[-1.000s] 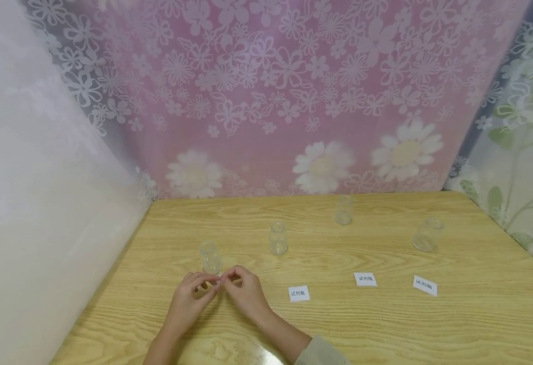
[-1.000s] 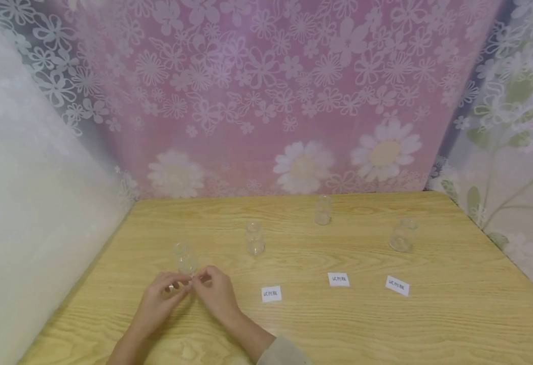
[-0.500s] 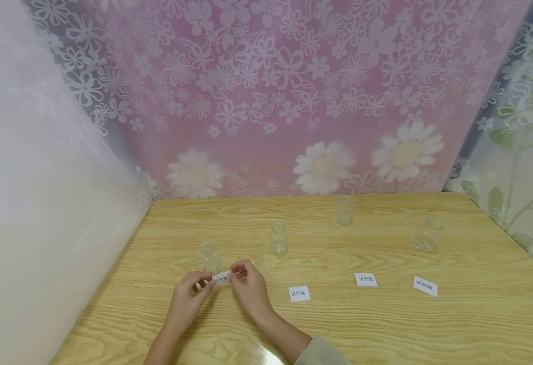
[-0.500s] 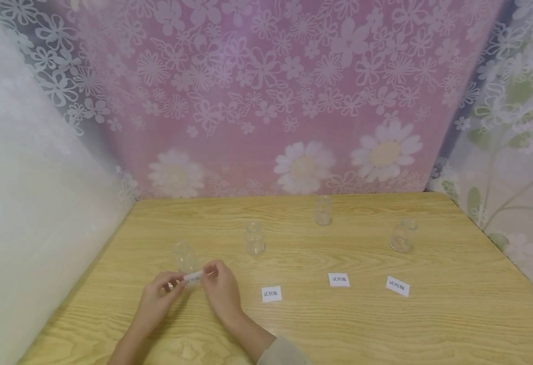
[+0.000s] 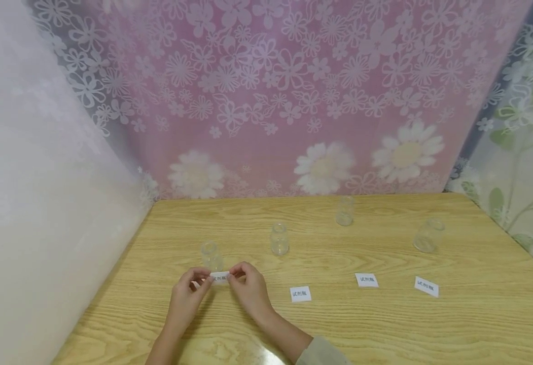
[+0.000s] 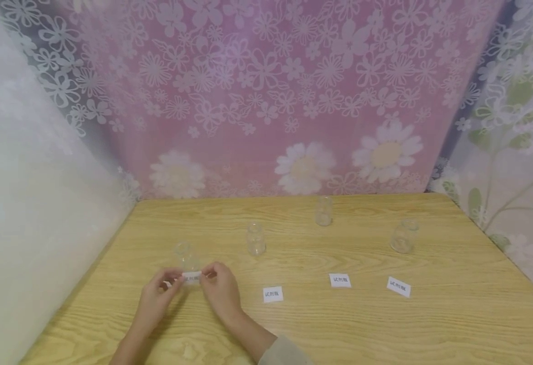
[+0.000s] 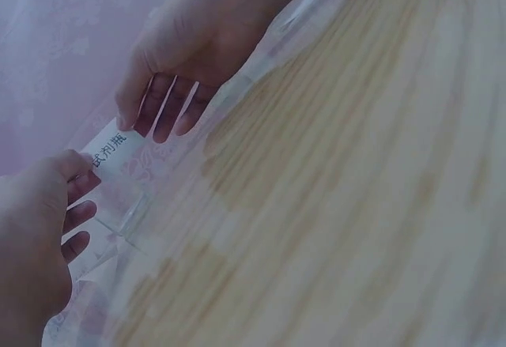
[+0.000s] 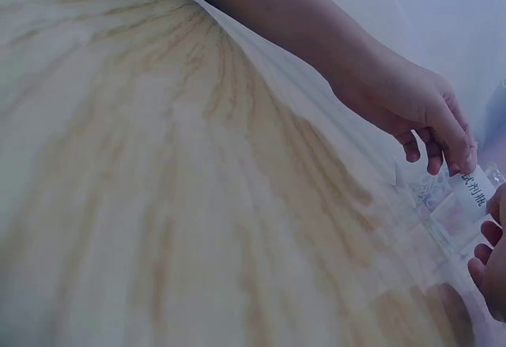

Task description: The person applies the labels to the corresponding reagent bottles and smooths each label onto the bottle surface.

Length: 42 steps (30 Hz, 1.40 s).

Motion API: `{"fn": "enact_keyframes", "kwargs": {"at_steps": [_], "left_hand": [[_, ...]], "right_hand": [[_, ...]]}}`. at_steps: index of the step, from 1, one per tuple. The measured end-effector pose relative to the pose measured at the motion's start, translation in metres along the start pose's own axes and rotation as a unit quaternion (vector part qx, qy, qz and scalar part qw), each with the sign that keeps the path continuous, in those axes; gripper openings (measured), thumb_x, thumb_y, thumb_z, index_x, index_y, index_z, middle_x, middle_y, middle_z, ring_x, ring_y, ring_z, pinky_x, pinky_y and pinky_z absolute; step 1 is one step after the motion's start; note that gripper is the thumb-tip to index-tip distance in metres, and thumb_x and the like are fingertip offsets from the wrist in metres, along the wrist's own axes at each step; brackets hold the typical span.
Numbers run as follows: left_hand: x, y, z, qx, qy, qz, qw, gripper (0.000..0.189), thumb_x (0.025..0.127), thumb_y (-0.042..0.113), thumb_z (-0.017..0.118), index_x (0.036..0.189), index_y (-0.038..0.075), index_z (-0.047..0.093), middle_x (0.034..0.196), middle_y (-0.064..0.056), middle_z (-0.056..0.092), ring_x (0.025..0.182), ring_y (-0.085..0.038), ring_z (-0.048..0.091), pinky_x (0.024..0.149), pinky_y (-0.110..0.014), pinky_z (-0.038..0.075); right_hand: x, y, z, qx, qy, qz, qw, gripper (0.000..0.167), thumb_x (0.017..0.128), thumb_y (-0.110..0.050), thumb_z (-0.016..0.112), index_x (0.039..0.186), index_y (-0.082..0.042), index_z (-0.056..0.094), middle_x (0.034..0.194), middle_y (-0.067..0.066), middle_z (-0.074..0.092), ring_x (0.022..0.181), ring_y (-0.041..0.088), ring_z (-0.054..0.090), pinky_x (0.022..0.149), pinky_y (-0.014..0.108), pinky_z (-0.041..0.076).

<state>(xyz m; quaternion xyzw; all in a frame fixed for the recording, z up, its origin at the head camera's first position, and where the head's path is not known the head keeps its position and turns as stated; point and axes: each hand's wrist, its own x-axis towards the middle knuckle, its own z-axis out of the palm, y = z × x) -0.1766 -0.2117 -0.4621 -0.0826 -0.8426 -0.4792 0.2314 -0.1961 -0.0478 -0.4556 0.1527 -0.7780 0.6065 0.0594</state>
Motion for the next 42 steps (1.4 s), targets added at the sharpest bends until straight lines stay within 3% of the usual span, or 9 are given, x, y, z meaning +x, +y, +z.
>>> {"fn": "enact_keyframes", "kwargs": {"at_steps": [7,13,24,31,42], "left_hand": [[0.003,0.004,-0.002,0.022,0.022,-0.053,0.9981,0.007,0.083,0.010,0.068,0.087,0.005,0.064,0.079,0.000,0.059,0.073,-0.015,0.050,0.061,-0.024,0.041],[0.005,0.002,-0.005,0.031,0.014,-0.076,0.9965,0.009,0.086,0.013,0.066,0.089,0.005,0.063,0.091,-0.006,0.058,0.075,-0.018,0.050,0.061,-0.026,0.043],[0.018,-0.009,-0.008,0.026,-0.015,-0.073,0.9969,0.009,0.082,0.004,0.068,0.085,0.002,0.061,0.119,-0.019,0.055,0.113,-0.036,0.041,0.087,-0.051,0.039],[0.021,-0.013,-0.010,0.016,-0.040,-0.079,0.9960,0.008,0.085,0.005,0.065,0.087,0.001,0.059,0.126,-0.019,0.051,0.121,-0.040,0.036,0.094,-0.056,0.032],[0.024,-0.017,-0.007,0.017,-0.040,-0.096,0.9944,0.009,0.086,0.007,0.064,0.089,0.003,0.057,0.124,-0.016,0.053,0.121,-0.035,0.037,0.095,-0.056,0.032]], "right_hand": [[0.005,-0.001,0.003,-0.033,-0.002,-0.010,0.9994,0.004,0.086,-0.014,0.063,0.087,-0.010,0.061,0.092,-0.003,0.053,0.076,0.011,0.051,0.065,0.023,0.046],[0.012,-0.002,0.007,-0.036,-0.017,-0.017,0.9991,0.004,0.086,-0.013,0.064,0.087,-0.009,0.062,0.097,-0.002,0.052,0.080,0.013,0.052,0.066,0.023,0.046],[0.024,0.006,0.012,-0.051,-0.018,-0.037,0.9979,0.004,0.083,-0.012,0.067,0.083,-0.010,0.062,0.109,0.006,0.054,0.098,0.025,0.053,0.078,0.035,0.047],[0.028,0.013,0.014,-0.023,-0.039,-0.066,0.9968,0.004,0.085,-0.007,0.064,0.086,-0.004,0.062,0.114,0.011,0.053,0.101,0.029,0.054,0.084,0.033,0.047],[0.032,0.015,0.014,0.001,-0.051,-0.076,0.9958,0.004,0.086,-0.004,0.062,0.086,-0.001,0.060,0.115,0.015,0.053,0.102,0.032,0.053,0.084,0.031,0.047]]}}
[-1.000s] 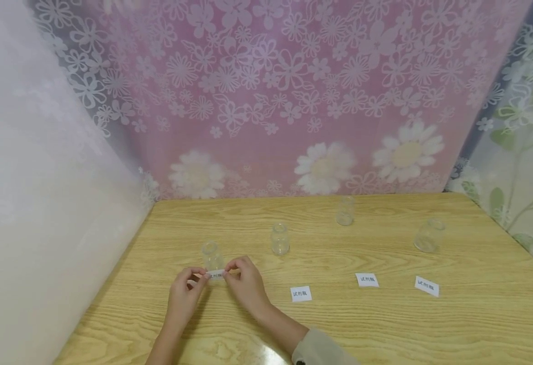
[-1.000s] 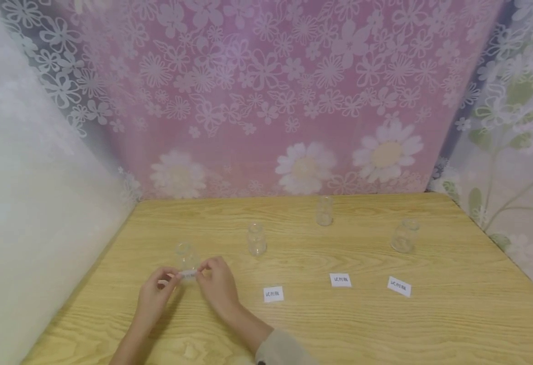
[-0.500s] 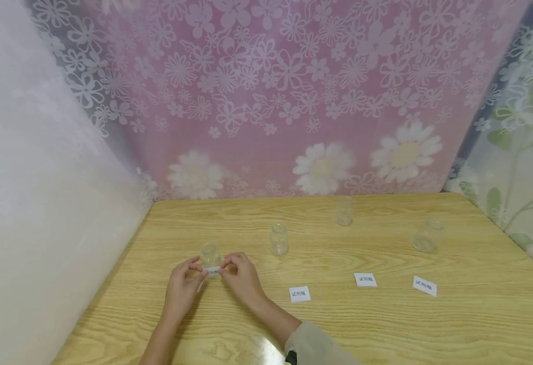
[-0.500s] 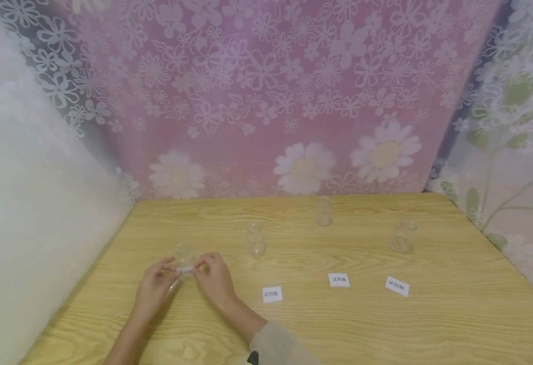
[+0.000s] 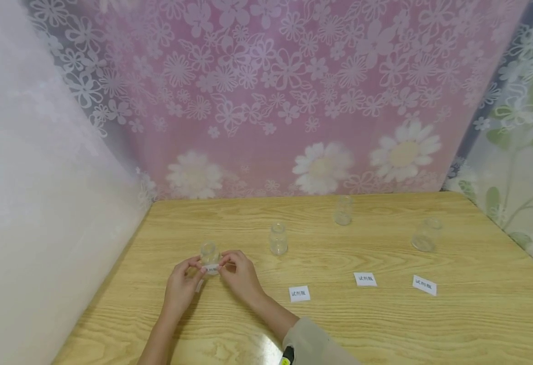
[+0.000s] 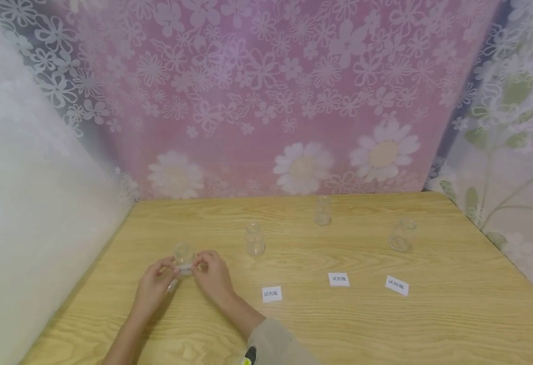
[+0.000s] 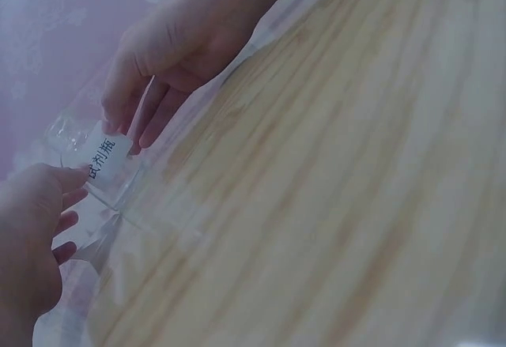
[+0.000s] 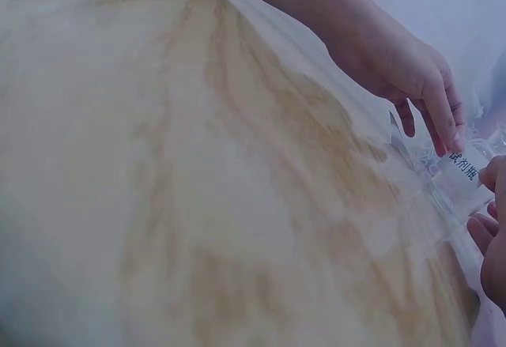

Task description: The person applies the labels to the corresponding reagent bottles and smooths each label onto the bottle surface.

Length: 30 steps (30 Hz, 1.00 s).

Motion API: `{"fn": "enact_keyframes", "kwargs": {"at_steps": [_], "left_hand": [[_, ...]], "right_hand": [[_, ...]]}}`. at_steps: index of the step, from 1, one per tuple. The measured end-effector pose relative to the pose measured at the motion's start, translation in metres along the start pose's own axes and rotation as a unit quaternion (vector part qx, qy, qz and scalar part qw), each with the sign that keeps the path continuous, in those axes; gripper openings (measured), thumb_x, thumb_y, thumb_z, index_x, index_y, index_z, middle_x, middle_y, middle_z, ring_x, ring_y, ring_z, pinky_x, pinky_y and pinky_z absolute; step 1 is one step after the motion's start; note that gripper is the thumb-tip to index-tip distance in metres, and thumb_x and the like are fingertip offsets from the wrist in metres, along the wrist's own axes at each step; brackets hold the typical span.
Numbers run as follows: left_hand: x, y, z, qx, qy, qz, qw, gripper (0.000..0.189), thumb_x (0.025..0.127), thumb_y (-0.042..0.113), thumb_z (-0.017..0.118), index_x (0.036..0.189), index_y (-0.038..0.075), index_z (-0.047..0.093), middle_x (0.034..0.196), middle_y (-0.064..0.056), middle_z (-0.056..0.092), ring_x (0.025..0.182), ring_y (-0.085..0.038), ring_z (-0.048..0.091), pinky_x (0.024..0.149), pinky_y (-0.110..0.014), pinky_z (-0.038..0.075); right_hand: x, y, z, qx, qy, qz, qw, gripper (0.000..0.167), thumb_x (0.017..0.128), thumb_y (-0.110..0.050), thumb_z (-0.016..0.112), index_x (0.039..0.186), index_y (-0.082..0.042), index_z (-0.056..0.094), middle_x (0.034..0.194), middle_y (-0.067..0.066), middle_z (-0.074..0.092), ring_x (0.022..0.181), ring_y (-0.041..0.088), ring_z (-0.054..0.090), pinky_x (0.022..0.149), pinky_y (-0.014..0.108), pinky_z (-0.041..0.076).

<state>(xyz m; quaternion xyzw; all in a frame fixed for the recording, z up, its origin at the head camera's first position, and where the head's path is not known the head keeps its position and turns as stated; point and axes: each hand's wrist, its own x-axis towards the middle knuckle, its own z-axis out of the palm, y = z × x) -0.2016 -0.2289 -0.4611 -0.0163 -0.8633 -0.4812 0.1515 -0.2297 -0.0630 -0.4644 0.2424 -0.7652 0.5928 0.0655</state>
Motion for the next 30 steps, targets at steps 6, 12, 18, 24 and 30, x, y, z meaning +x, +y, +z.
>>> {"fn": "enact_keyframes", "kwargs": {"at_steps": [6,12,18,24,30], "left_hand": [[0.000,0.000,0.001,0.002,0.007,0.006,1.0000,0.009,0.086,0.007,0.064,0.090,0.002,0.057,0.123,-0.017,0.054,0.119,-0.034,0.039,0.094,-0.056,0.033],[-0.002,0.002,0.002,0.006,0.021,0.011,0.9997,0.009,0.086,0.008,0.064,0.090,0.003,0.057,0.121,-0.016,0.056,0.118,-0.034,0.040,0.094,-0.055,0.033],[-0.002,0.000,0.005,0.015,0.039,0.022,0.9989,0.009,0.086,0.011,0.065,0.087,0.005,0.058,0.118,-0.015,0.058,0.114,-0.034,0.043,0.092,-0.055,0.035],[-0.001,-0.001,0.006,0.020,0.050,0.030,0.9981,0.009,0.085,0.011,0.066,0.086,0.006,0.058,0.116,-0.014,0.060,0.112,-0.034,0.045,0.089,-0.053,0.038],[0.000,0.000,0.006,0.026,0.050,0.024,0.9981,0.010,0.085,0.012,0.066,0.087,0.004,0.059,0.115,-0.014,0.060,0.111,-0.034,0.047,0.089,-0.052,0.039]], "right_hand": [[0.000,0.000,0.001,-0.002,0.011,-0.006,0.9999,0.004,0.085,-0.004,0.062,0.085,-0.001,0.060,0.113,0.014,0.055,0.100,0.029,0.055,0.082,0.027,0.047],[0.001,0.002,0.003,-0.007,0.021,-0.007,0.9997,0.004,0.083,-0.002,0.063,0.084,-0.002,0.060,0.110,0.012,0.056,0.099,0.028,0.057,0.080,0.026,0.048],[0.002,0.002,0.005,-0.009,0.028,-0.007,0.9995,0.004,0.083,-0.001,0.063,0.084,-0.002,0.060,0.109,0.011,0.057,0.098,0.027,0.058,0.080,0.025,0.048],[0.004,0.003,0.008,-0.019,0.045,-0.005,0.9988,0.003,0.083,0.000,0.063,0.084,-0.001,0.060,0.106,0.009,0.058,0.094,0.024,0.060,0.077,0.023,0.049],[0.004,0.003,0.011,-0.037,0.056,-0.009,0.9977,0.005,0.084,-0.002,0.063,0.084,-0.003,0.058,0.104,0.009,0.058,0.087,0.020,0.061,0.075,0.023,0.050]]}}
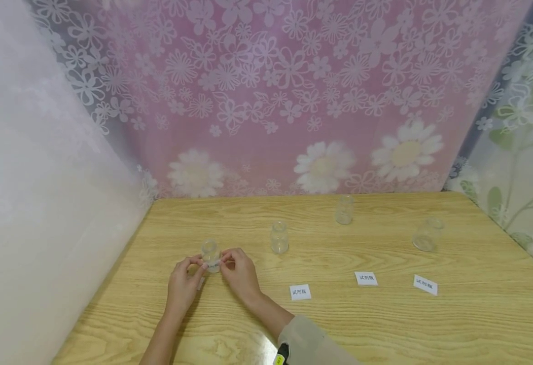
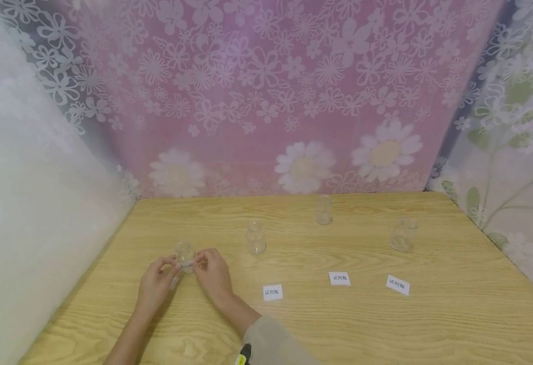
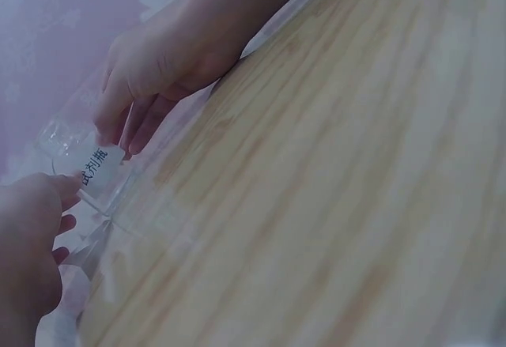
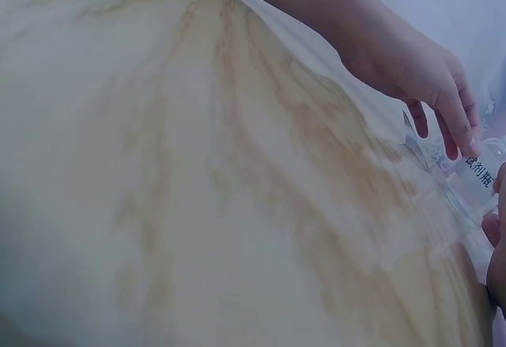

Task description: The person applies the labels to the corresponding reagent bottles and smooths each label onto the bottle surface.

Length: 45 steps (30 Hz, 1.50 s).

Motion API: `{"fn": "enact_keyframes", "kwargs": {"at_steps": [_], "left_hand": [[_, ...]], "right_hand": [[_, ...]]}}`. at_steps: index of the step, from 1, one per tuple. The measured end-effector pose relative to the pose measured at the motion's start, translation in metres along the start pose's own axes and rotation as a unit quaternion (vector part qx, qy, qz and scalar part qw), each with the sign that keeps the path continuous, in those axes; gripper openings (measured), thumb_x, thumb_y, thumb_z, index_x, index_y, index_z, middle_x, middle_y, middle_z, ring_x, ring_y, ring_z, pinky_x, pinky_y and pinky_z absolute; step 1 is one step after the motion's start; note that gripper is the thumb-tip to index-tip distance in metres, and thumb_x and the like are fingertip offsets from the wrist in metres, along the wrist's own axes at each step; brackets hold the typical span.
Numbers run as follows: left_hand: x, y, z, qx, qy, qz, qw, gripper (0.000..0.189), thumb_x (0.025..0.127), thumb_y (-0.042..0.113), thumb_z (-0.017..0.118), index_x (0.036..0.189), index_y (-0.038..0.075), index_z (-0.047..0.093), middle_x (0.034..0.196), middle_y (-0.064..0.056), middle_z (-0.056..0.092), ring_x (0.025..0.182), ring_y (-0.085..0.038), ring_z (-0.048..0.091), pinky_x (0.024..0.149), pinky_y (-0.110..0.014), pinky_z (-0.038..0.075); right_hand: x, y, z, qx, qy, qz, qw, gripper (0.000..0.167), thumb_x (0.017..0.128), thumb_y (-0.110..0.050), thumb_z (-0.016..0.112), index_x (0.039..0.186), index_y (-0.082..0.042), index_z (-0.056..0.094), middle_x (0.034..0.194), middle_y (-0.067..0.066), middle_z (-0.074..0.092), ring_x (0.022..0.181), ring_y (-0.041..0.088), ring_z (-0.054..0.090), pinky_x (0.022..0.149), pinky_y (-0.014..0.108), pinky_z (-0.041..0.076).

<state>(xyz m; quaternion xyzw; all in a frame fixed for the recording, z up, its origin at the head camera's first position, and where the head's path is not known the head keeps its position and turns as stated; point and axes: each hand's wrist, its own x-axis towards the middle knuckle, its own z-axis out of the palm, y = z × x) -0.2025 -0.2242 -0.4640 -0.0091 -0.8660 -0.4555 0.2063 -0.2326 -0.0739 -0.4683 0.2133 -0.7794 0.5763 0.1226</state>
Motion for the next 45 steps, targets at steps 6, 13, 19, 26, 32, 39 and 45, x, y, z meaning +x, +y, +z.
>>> {"fn": "enact_keyframes", "kwargs": {"at_steps": [6,13,19,26,32,39,45], "left_hand": [[0.004,0.001,-0.002,0.007,-0.014,-0.028,0.9995,0.013,0.085,0.013,0.066,0.089,0.002,0.060,0.115,-0.014,0.060,0.111,-0.035,0.047,0.089,-0.050,0.039],[0.008,0.000,-0.004,0.010,-0.017,-0.029,0.9994,0.015,0.084,0.012,0.068,0.090,0.000,0.061,0.110,-0.015,0.062,0.109,-0.035,0.049,0.085,-0.049,0.041],[0.007,-0.001,-0.006,-0.008,-0.013,-0.045,0.9989,0.021,0.082,0.011,0.069,0.096,0.001,0.057,0.108,-0.014,0.063,0.104,-0.032,0.052,0.084,-0.046,0.044],[0.006,-0.001,-0.010,-0.012,-0.029,-0.034,0.9990,0.035,0.083,0.012,0.069,0.115,0.003,0.057,0.114,-0.016,0.058,0.108,-0.031,0.043,0.089,-0.050,0.039],[0.007,0.001,-0.015,-0.015,-0.053,-0.072,0.9959,0.037,0.085,0.016,0.067,0.119,0.005,0.059,0.122,-0.020,0.047,0.114,-0.034,0.038,0.093,-0.054,0.034],[0.007,0.003,-0.016,-0.028,-0.039,-0.054,0.9974,0.030,0.086,0.011,0.065,0.113,0.001,0.060,0.118,-0.018,0.055,0.116,-0.034,0.041,0.096,-0.050,0.033],[0.007,-0.001,-0.010,-0.035,-0.009,-0.016,0.9992,0.025,0.083,0.009,0.067,0.106,0.001,0.062,0.109,-0.015,0.062,0.110,-0.033,0.046,0.092,-0.049,0.037]], "right_hand": [[0.000,-0.002,0.000,-0.008,0.002,-0.004,1.0000,0.006,0.084,0.000,0.063,0.085,0.000,0.057,0.102,0.010,0.057,0.086,0.019,0.060,0.075,0.021,0.049],[0.001,-0.003,0.001,-0.029,0.008,-0.007,0.9995,0.007,0.084,-0.001,0.064,0.084,-0.001,0.057,0.099,0.009,0.059,0.085,0.017,0.060,0.074,0.017,0.047],[0.000,-0.005,0.000,-0.026,0.003,-0.011,0.9996,0.009,0.085,-0.002,0.064,0.086,-0.001,0.055,0.099,0.010,0.060,0.085,0.017,0.060,0.075,0.018,0.047],[0.002,-0.006,0.001,0.010,0.003,0.011,0.9999,0.012,0.084,0.000,0.064,0.091,-0.002,0.054,0.099,0.010,0.061,0.089,0.021,0.062,0.077,0.023,0.049],[0.002,-0.008,0.000,0.033,-0.026,0.051,0.9978,0.035,0.082,-0.002,0.063,0.114,0.001,0.047,0.114,0.014,0.055,0.097,0.025,0.058,0.079,0.030,0.049],[0.003,-0.006,0.003,-0.009,-0.062,0.050,0.9968,0.055,0.083,-0.024,0.070,0.128,-0.005,0.046,0.122,0.003,0.053,0.098,0.016,0.054,0.075,0.026,0.048],[0.005,-0.004,0.006,-0.061,-0.039,0.008,0.9974,0.051,0.080,-0.027,0.073,0.118,-0.003,0.049,0.109,0.005,0.055,0.095,0.017,0.053,0.071,0.022,0.046]]}}
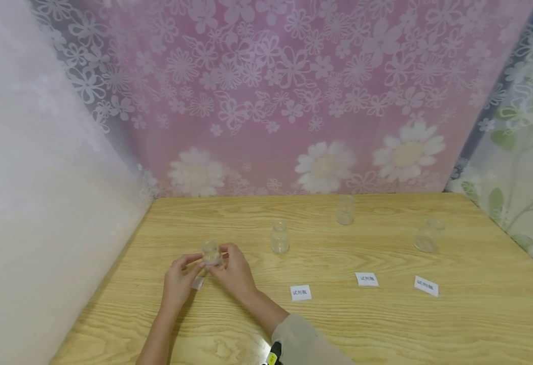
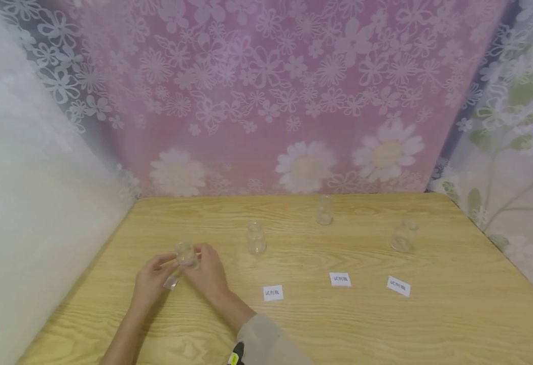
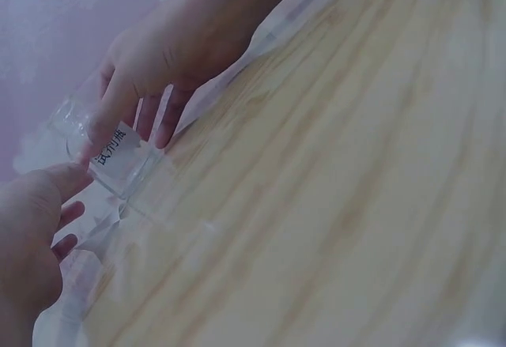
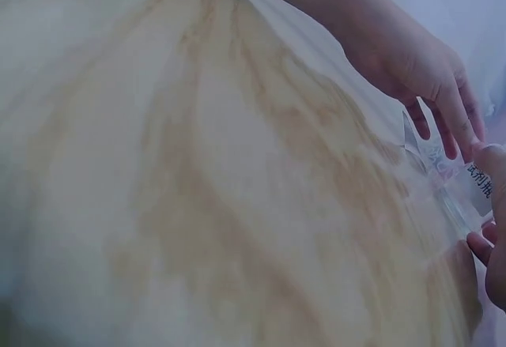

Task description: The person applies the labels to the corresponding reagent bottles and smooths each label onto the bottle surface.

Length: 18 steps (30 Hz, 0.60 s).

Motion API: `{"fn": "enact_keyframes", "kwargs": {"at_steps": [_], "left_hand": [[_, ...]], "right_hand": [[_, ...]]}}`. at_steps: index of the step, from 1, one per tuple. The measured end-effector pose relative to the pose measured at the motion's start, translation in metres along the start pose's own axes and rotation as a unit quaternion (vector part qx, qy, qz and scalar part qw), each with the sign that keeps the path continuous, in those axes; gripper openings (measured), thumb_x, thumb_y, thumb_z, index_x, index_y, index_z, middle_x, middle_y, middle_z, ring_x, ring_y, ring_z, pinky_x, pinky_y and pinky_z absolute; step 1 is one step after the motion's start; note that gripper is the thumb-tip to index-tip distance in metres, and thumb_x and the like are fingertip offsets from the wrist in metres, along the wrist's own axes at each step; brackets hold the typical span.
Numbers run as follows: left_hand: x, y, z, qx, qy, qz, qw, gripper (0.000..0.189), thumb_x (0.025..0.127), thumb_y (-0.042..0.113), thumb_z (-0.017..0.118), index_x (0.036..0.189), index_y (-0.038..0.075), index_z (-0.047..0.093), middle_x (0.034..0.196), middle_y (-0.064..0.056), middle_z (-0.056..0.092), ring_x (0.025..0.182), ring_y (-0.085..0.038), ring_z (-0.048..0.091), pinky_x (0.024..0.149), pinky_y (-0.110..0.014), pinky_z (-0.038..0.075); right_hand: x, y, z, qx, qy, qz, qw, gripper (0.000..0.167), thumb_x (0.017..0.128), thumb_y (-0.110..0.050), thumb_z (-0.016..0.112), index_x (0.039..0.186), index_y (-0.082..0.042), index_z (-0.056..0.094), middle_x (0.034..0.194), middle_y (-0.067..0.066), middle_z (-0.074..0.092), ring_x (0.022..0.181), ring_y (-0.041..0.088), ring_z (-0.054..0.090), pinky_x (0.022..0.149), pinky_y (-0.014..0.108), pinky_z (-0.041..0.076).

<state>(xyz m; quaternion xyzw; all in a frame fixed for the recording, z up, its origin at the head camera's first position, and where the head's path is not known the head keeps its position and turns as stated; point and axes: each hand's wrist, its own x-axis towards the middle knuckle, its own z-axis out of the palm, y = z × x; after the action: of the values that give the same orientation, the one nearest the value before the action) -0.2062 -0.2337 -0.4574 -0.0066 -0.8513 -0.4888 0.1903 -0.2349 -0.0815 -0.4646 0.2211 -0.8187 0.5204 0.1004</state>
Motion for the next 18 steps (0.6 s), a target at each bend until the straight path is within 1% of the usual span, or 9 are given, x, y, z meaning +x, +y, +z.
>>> {"fn": "enact_keyframes", "kwargs": {"at_steps": [3,6,9,12,15,18], "left_hand": [[0.001,-0.001,0.002,0.004,0.005,0.004,1.0000,0.024,0.082,0.010,0.069,0.104,0.002,0.063,0.107,-0.013,0.063,0.109,-0.032,0.047,0.091,-0.048,0.037],[0.001,-0.001,0.002,0.001,-0.001,0.002,1.0000,0.025,0.082,0.010,0.069,0.105,0.002,0.063,0.108,-0.013,0.063,0.110,-0.032,0.046,0.092,-0.048,0.037],[0.000,-0.001,0.002,-0.002,-0.008,-0.001,1.0000,0.026,0.082,0.010,0.069,0.105,0.001,0.063,0.109,-0.013,0.062,0.112,-0.031,0.045,0.093,-0.048,0.036],[0.000,-0.001,0.001,0.000,-0.011,0.002,0.9999,0.026,0.082,0.009,0.069,0.105,0.000,0.062,0.109,-0.014,0.062,0.112,-0.032,0.045,0.092,-0.049,0.036],[-0.001,-0.001,0.001,0.004,-0.009,0.012,0.9999,0.027,0.081,0.008,0.068,0.106,0.000,0.061,0.108,-0.015,0.062,0.111,-0.033,0.045,0.091,-0.050,0.037],[-0.001,-0.002,0.001,0.009,-0.010,0.023,0.9997,0.033,0.082,0.008,0.068,0.112,0.001,0.059,0.108,-0.015,0.062,0.110,-0.033,0.046,0.089,-0.049,0.037]], "right_hand": [[0.001,0.001,-0.001,-0.026,0.009,-0.019,0.9994,0.047,0.079,-0.026,0.073,0.113,-0.003,0.049,0.105,0.006,0.055,0.093,0.018,0.053,0.071,0.021,0.046],[0.001,0.000,-0.004,-0.025,0.001,-0.022,0.9994,0.044,0.079,-0.026,0.071,0.111,-0.004,0.050,0.104,0.005,0.054,0.090,0.017,0.053,0.071,0.020,0.046],[0.001,0.000,-0.008,0.004,-0.020,-0.012,0.9997,0.042,0.080,-0.024,0.070,0.112,-0.005,0.050,0.105,0.005,0.053,0.089,0.017,0.054,0.071,0.020,0.047],[0.001,0.000,-0.011,0.038,-0.040,-0.004,0.9985,0.041,0.082,-0.022,0.067,0.115,-0.005,0.050,0.109,0.005,0.053,0.093,0.019,0.056,0.075,0.022,0.048],[0.001,0.002,-0.014,0.058,-0.056,-0.004,0.9967,0.040,0.084,-0.022,0.064,0.117,-0.005,0.050,0.112,0.006,0.054,0.097,0.021,0.056,0.079,0.025,0.048],[0.002,0.006,-0.016,0.076,-0.062,-0.014,0.9950,0.037,0.085,-0.021,0.062,0.116,-0.004,0.051,0.115,0.007,0.055,0.100,0.022,0.055,0.082,0.028,0.047]]}}
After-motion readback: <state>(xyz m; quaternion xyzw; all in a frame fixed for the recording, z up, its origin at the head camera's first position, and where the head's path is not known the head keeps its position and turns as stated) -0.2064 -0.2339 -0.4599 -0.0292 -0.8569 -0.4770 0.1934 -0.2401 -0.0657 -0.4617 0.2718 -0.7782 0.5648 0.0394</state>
